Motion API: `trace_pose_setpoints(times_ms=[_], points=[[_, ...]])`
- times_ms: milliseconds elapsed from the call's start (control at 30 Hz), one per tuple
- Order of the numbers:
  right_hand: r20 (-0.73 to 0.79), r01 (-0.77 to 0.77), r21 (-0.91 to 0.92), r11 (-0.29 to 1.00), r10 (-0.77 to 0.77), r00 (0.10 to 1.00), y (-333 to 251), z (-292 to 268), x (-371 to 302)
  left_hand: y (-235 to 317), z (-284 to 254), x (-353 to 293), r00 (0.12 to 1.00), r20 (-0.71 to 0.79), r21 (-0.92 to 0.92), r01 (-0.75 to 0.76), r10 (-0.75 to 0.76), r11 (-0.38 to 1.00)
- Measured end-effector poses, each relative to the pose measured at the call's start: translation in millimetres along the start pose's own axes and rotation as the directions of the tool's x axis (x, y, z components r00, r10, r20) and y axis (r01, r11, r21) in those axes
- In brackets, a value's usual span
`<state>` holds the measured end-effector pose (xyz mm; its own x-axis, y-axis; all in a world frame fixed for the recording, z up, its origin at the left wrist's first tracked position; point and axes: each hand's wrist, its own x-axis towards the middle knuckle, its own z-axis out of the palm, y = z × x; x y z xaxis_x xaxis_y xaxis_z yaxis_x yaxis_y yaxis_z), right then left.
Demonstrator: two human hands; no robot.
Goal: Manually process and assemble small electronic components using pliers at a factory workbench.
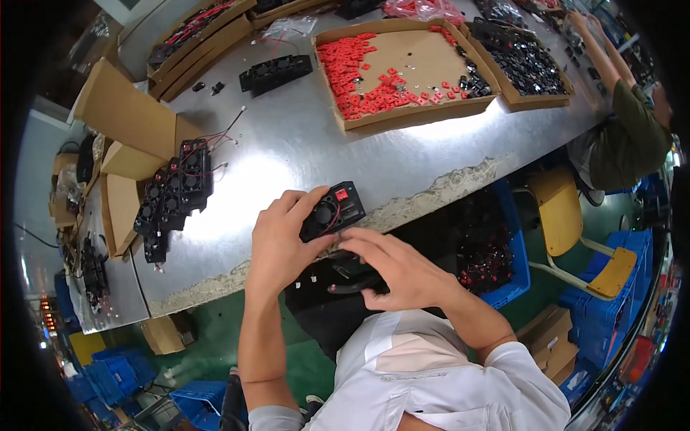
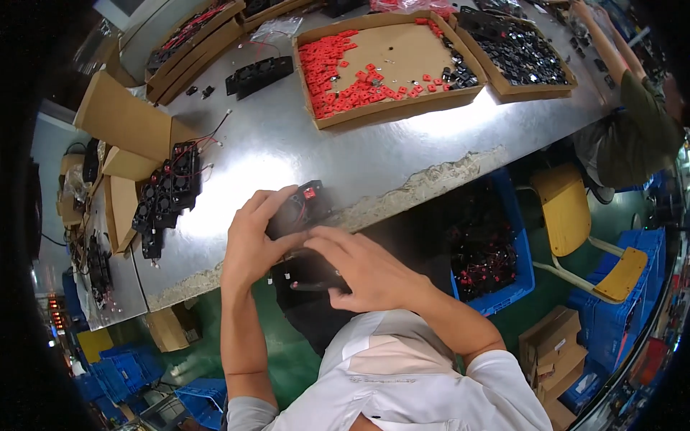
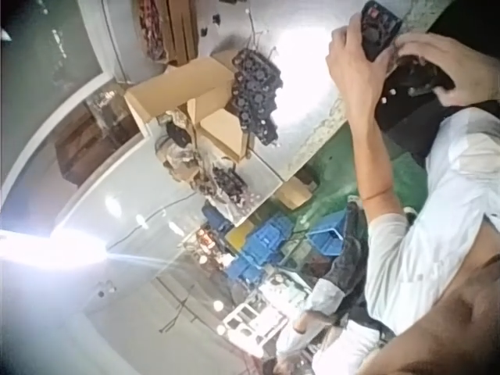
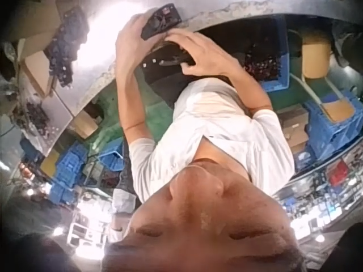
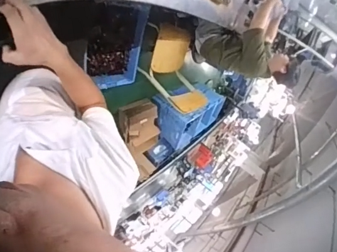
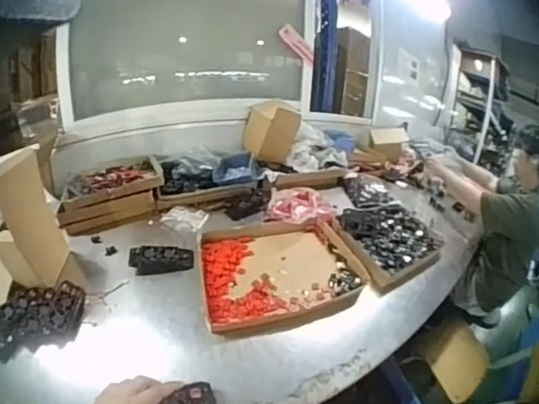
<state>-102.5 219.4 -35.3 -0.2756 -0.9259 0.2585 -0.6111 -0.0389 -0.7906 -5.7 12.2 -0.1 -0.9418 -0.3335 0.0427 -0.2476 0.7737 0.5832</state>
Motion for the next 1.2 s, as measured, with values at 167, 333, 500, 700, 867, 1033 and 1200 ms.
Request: trace_pose_setpoints(times_ms=[167, 333, 500, 700, 867, 1033, 1200], points=[[0.096, -0.224, 0.471, 0.853, 0.202, 0.975, 4, -15, -7, -1, 1, 3, 0.999, -0.020, 0.027, -0.032, 0.033, 0.999], [-0.080, -0.077, 0.853, 0.516, 0.274, 0.958, 10, -24, 9, 0, -2, 1, 1.000, -0.006, -0.002, 0.004, -0.004, 1.000], [0.194, -0.302, 0.797, 0.523, 0.252, 0.948, 4, -4, 6, 1, 1, 2, 1.000, -0.011, -0.009, -0.001, 0.001, 1.000], [0.206, -0.240, 0.679, 0.694, 0.133, 0.969, 2, 4, 3, 0, 1, 1, 1.000, -0.020, 0.012, -0.024, 0.024, 1.000], [0.410, -0.242, 0.382, 0.892, 0.071, 0.909, 18, -34, -1, 0, 0, 3, 0.999, -0.015, 0.014, -0.031, 0.032, 0.999], [0.558, -0.117, 0.290, 0.950, -0.068, 0.827, 11, -61, 25, 2, -1, 3, 1.000, -0.012, 0.019, -0.018, 0.018, 1.000], [0.174, -0.106, 0.751, 0.652, -0.041, 0.984, 18, -42, 34, -1, 2, 1, 1.000, -0.030, -0.001, 0.001, -0.001, 1.000]])
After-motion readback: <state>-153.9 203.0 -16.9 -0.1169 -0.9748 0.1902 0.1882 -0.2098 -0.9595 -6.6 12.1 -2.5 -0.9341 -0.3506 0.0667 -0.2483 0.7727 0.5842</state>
